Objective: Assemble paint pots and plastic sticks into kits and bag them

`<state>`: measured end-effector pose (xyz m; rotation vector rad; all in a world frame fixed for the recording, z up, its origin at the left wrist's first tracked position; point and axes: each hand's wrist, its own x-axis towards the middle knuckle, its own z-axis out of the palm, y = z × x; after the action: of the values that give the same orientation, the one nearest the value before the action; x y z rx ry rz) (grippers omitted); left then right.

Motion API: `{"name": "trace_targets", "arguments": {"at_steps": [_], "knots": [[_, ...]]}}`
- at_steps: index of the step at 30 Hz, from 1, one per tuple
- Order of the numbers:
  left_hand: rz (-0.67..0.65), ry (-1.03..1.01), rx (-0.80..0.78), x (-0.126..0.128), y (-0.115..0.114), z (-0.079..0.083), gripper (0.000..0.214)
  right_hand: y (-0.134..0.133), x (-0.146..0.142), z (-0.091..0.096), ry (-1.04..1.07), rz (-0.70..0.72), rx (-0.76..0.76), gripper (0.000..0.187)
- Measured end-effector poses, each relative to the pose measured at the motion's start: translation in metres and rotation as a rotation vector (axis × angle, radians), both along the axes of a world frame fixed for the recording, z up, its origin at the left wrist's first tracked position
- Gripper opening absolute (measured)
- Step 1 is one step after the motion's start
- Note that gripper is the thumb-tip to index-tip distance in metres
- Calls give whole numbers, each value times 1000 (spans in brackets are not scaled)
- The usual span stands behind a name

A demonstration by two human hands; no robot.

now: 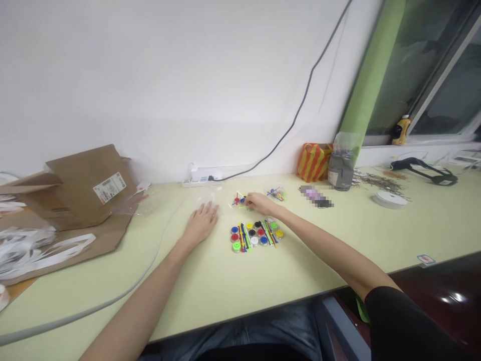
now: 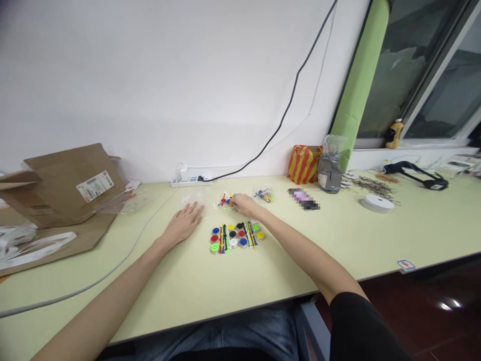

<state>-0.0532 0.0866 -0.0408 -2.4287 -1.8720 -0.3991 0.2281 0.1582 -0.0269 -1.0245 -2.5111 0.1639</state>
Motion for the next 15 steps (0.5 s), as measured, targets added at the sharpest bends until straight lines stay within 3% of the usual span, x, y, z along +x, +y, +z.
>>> {"name": "trace_targets", "arguments": {"at_steps": [4,7,12,14,15], "knots": [[103,22,-70,-14,7,-8,55,-8,2,8,14,3,8,16],[106,19,-63,-20,12,-9,56,-19,4,21,147,-39,72,12],[114,-61,165,-6,6,-1,54,-51,5,44,473,-59,153,7],[44,-135,236,10,-5,7,59,-69,1,47,565,-42,118,10],[-63,-163,271,19,-12,12,61,-77,-1,47,597,-20,89,12]]}}
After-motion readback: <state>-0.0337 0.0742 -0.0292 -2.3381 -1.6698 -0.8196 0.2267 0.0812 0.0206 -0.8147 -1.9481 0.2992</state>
